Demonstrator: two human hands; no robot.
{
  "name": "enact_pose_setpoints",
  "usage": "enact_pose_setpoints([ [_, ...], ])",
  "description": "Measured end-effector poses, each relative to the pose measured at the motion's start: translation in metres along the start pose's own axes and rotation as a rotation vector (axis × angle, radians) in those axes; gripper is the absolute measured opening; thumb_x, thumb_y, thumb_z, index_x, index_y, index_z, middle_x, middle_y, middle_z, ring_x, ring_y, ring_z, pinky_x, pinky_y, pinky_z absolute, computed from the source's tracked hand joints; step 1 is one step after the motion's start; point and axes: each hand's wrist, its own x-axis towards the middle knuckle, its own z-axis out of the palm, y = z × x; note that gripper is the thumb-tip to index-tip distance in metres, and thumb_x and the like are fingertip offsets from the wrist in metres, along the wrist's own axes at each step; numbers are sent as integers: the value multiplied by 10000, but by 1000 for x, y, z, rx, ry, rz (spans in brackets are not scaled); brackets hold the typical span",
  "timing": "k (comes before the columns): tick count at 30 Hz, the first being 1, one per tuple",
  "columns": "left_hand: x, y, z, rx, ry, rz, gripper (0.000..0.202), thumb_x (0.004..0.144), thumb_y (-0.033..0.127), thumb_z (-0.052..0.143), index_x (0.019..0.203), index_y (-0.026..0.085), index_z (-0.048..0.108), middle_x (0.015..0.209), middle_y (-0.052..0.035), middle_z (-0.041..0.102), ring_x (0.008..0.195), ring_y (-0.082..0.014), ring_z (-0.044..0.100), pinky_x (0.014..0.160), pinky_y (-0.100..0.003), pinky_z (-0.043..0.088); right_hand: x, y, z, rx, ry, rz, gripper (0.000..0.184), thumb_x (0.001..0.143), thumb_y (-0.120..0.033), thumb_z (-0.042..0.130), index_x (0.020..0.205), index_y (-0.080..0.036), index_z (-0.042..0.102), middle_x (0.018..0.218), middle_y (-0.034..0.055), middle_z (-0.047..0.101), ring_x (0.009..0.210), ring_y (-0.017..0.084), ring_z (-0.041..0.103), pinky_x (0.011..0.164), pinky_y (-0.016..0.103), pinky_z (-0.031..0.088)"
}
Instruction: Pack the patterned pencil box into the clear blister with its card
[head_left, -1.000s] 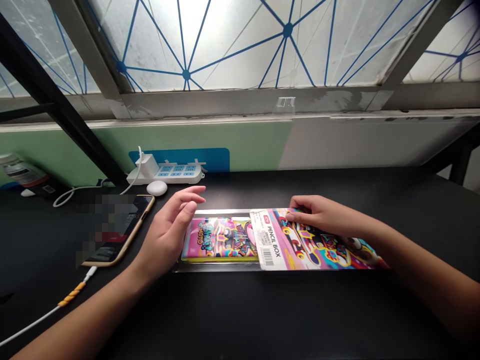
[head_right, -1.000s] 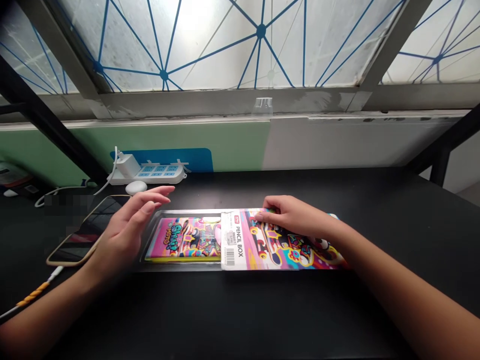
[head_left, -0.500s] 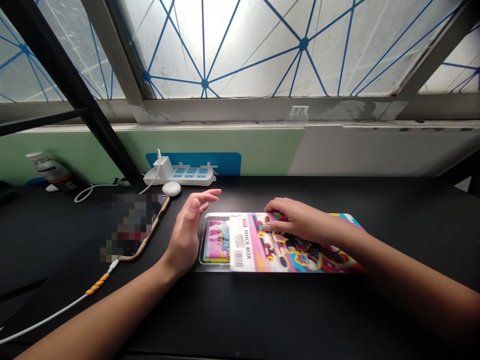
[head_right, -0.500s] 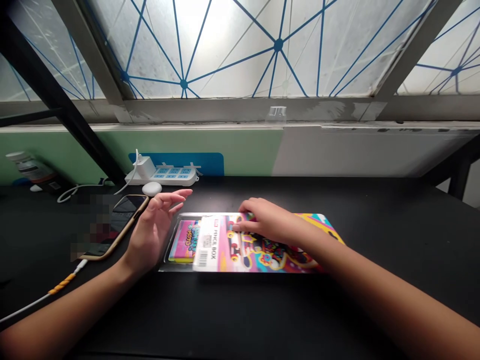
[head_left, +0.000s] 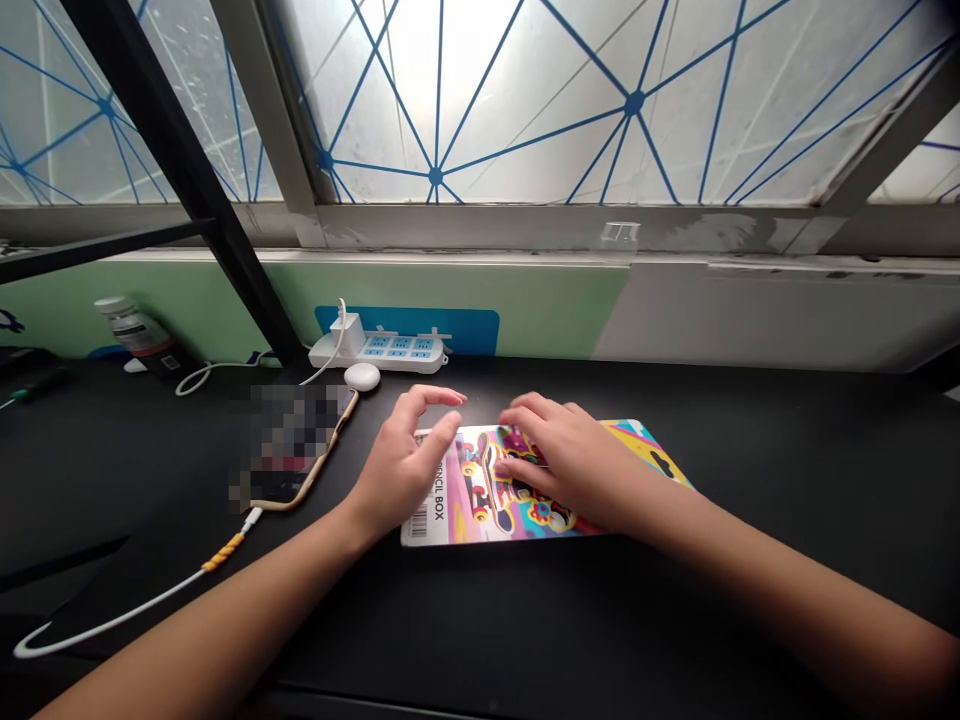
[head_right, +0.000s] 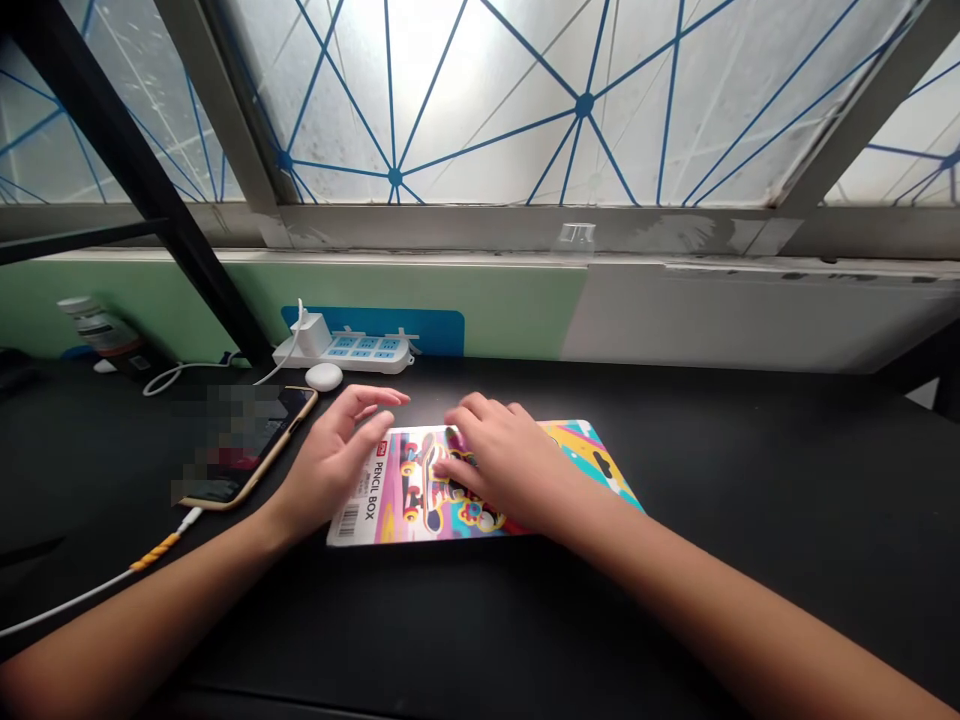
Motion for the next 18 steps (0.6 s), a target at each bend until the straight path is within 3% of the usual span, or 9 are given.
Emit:
enact_pose_setpoints([
  [4, -1, -1, 3, 275, -323, 174, 252, 996, 295, 565, 1234, 218, 597, 1257, -91, 658, 1200, -247, 601, 1046, -396, 474, -42, 28, 4, 67, 17, -19, 502, 1024, -528, 478, 1403, -212, 570, 1456, 146, 603, 1324, 339, 560, 1060, 526, 454],
  [7, 0, 0, 5, 375, -508, 196, 294, 998, 323, 569, 1276, 227, 580, 1345, -87, 631, 1274, -248, 568, 1088, -389, 459, -53, 32, 2, 93, -20, -16, 578, 1020, -571, 462, 1468, -211, 524, 1498, 144, 577, 1379, 350, 512, 1096, 553, 429],
  [13, 4, -2, 5, 571, -493, 74, 422, 967, 438, 630, 1342, 259, 559, 1289, -75, 662, 1156, -283, 630, 980, -438, 520, -47, 29, 4, 163, 53, -10, 514, 961, -570, 590, 1321, -203, 610, 1292, 146, 664, 1159, 317, 623, 965, 477, 522],
  [15, 6, -2, 4, 622, -455, 129, 416, 962, 433, 652, 1328, 252, 569, 1211, -74, 679, 1080, -278, 641, 923, -435, 534, -44, 29, 8, 134, 143, -16, 489, 937, -540, 648, 1276, -190, 616, 1220, 144, 669, 1089, 303, 637, 929, 457, 531],
  [18, 10, 2, 0, 678, -310, 354, 377, 967, 386, 675, 1286, 212, 578, 1102, -84, 674, 1005, -268, 614, 878, -423, 530, -38, 27, 11, 12, 354, -66, 551, 904, -552, 691, 1264, -146, 595, 1145, 154, 666, 1013, 307, 630, 876, 454, 525],
])
